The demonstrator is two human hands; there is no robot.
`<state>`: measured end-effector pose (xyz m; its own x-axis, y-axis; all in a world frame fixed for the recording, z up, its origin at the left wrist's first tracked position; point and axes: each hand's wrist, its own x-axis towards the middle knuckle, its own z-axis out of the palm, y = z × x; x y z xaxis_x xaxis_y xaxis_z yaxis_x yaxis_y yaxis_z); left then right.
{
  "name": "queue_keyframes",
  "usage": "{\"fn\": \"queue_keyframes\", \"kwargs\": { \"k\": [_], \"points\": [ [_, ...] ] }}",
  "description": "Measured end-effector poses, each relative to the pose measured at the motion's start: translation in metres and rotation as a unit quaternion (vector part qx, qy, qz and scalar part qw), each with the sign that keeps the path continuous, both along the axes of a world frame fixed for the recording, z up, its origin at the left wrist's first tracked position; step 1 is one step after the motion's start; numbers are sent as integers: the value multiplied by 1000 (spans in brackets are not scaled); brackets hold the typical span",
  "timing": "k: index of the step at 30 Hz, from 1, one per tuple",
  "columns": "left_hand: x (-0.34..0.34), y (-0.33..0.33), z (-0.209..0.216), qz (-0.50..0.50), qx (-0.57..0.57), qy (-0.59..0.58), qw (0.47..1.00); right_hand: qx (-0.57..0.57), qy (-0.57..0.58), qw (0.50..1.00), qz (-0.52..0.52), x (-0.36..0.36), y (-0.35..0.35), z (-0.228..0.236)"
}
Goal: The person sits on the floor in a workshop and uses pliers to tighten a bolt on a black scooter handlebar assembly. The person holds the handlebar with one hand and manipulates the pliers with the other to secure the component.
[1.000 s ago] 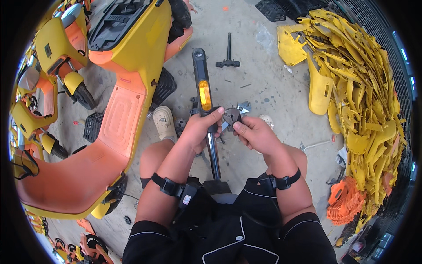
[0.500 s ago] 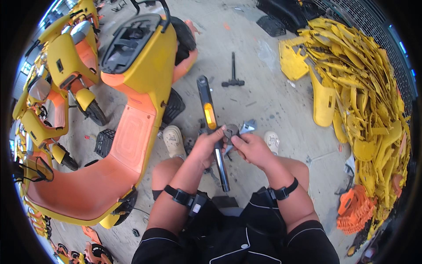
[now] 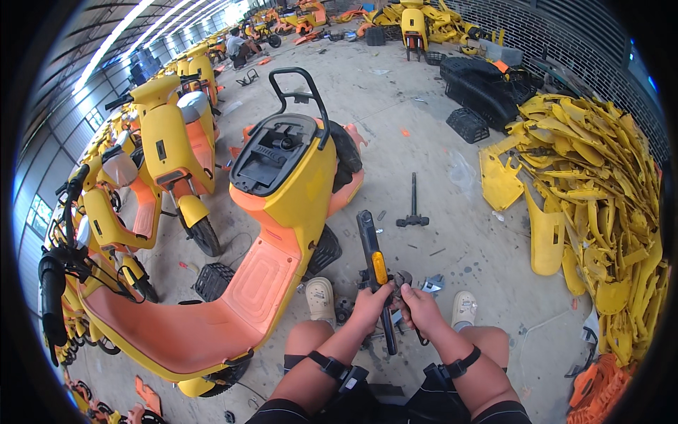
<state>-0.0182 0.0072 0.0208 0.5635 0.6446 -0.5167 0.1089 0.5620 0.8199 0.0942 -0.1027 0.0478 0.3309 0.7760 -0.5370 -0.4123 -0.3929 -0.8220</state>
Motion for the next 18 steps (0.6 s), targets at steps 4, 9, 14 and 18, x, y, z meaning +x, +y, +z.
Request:
{"fn": "queue_keyframes", "kwargs": {
  "k": [4, 9, 14, 18],
  "points": [
    [-2, -3, -2, -13, 77, 0, 997, 8, -33, 999, -25, -7, -1, -8],
    [-3, -13, 10, -13, 168, 98, 981, 24, 44, 997, -55, -12, -1, -8],
    [-2, -16, 1, 0, 167, 74, 983, 32, 162, 984, -75, -17, -1, 5],
    [3, -24, 20, 17, 213, 8, 977, 35, 238, 969, -64, -15, -3, 5]
  ]
}}
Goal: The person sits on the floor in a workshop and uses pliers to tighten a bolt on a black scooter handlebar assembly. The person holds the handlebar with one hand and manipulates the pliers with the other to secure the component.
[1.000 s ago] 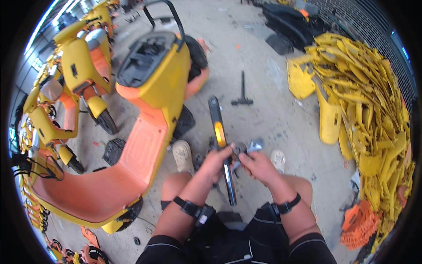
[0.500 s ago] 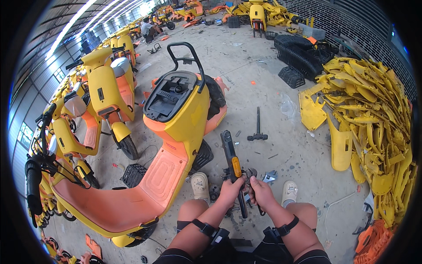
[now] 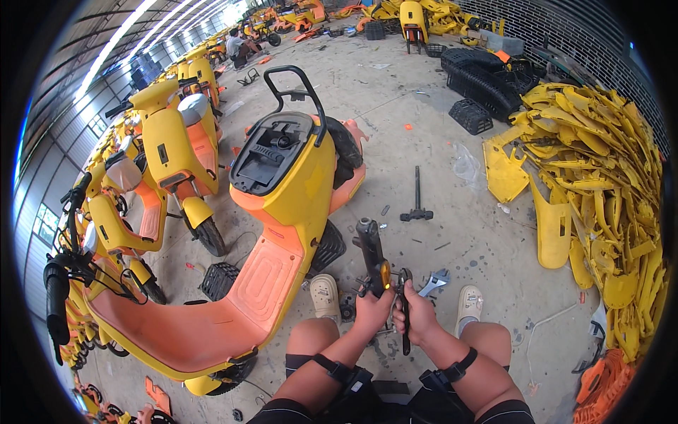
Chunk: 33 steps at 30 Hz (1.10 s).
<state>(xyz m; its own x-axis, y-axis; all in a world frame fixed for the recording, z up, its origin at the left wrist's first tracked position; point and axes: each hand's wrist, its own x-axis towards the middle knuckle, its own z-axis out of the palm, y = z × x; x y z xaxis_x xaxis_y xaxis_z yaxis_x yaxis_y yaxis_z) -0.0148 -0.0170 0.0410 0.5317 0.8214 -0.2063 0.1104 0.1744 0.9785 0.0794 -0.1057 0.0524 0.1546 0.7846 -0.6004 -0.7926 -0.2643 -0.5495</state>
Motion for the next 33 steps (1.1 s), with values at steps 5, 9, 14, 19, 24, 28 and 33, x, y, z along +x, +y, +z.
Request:
{"fn": "queue_keyframes", "kwargs": {
  "k": [5, 9, 14, 19, 24, 28, 33],
  "points": [
    [0, 3, -17, 45, 98, -2, 994, 60, 105, 993, 1, -4, 0, 2],
    [-3, 11, -22, 55, 307, 81, 947, 66, 191, 979, 21, 1, -4, 9],
    [-2, 12, -22, 92, 352, 78, 928, 60, 198, 977, 42, -2, -8, 10],
    [-2, 11, -38, 112, 192, 21, 975, 48, 137, 988, 57, -5, -6, 11],
    [2, 3, -19, 129, 80, 29, 988, 75, 127, 987, 62, -4, -7, 4],
    [0, 4, -11, 134, 80, 40, 987, 95, 143, 983, 65, -4, -8, 1],
    [1, 3, -4, 151, 124, 43, 980, 115, 158, 978, 75, -5, -13, 3]
  ]
}}
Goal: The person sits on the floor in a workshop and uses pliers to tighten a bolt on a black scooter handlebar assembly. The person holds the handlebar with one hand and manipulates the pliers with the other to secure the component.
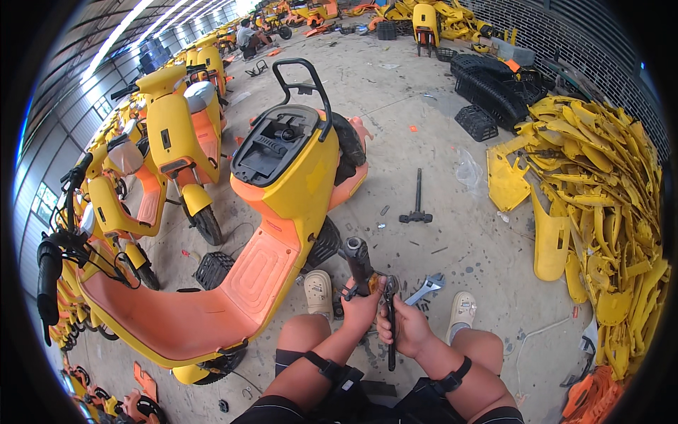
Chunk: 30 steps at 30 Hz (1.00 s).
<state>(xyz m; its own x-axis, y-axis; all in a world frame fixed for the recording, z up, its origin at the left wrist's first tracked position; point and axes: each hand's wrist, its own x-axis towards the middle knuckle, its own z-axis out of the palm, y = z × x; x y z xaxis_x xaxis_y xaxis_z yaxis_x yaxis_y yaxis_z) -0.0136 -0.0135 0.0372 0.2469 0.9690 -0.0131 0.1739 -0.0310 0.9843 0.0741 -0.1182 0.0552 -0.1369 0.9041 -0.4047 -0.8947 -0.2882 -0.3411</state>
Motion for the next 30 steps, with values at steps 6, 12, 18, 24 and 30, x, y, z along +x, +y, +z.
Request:
{"fn": "queue_keyframes", "kwargs": {
  "k": [6, 12, 18, 24, 30],
  "points": [
    [-4, 5, -11, -6, -5, -19, 1000, -10, 4, 1000, 22, 2, -4, 2],
    [-5, 7, -5, 2, -8, -3, 1000, -13, 3, 999, 36, 1, -6, 2],
    [-8, 18, -4, 20, -99, -12, 995, -45, -26, 997, 52, 3, -7, -2],
    [-18, 31, -4, 13, -237, -163, 958, -92, -324, 942, 16, 19, -7, 1],
    [-22, 42, 1, -123, -338, -240, 902, -8, -590, 806, 45, 50, -9, -6]
  ]
}}
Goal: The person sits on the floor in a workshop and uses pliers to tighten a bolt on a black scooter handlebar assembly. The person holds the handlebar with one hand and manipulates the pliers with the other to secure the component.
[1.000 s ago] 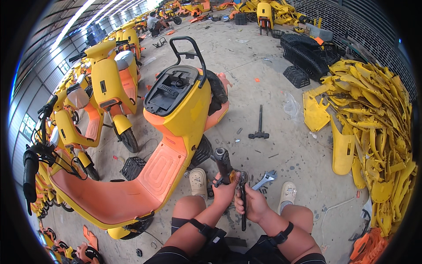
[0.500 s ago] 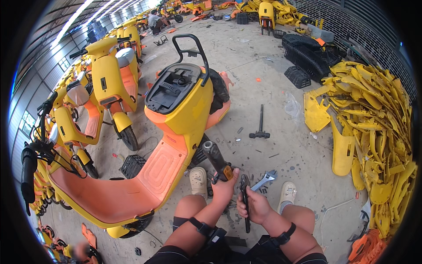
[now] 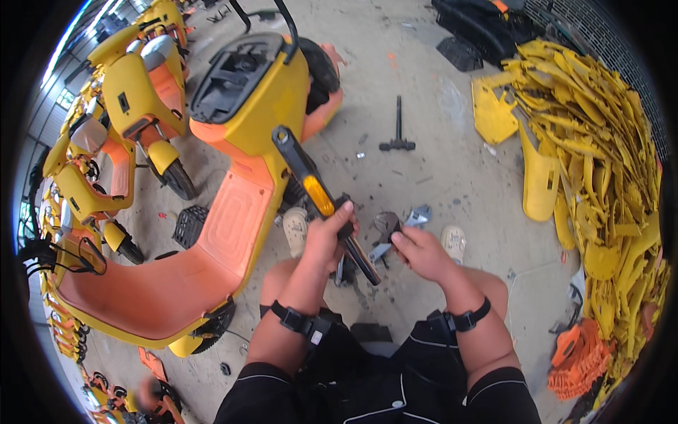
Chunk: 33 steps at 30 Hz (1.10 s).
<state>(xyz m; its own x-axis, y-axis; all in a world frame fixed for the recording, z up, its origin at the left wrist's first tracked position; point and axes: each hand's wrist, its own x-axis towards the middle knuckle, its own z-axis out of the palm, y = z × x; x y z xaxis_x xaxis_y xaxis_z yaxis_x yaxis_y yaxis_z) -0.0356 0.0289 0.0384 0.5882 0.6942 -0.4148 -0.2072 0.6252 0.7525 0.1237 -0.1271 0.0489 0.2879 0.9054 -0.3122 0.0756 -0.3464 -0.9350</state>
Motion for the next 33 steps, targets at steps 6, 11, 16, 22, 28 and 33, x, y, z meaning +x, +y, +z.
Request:
{"fn": "queue_keyframes", "kwargs": {
  "k": [6, 11, 16, 22, 28, 33],
  "points": [
    [4, -4, 3, -53, -61, -41, 996, -18, 13, 999, 35, 4, 2, 9],
    [5, -4, 3, -87, -63, -36, 994, 6, 47, 998, 36, 4, 5, 7],
    [6, -2, -3, -114, -79, 7, 990, 15, 42, 999, 31, 8, 5, 8],
    [8, -1, -1, -121, -114, -18, 986, 35, -62, 997, 28, 9, 7, -3],
    [13, -5, -1, -106, -157, -15, 982, 52, -76, 996, 19, 10, 7, -6],
    [12, -4, -4, -111, -172, -11, 979, 45, -23, 999, 18, 11, 5, -8]
  ]
}}
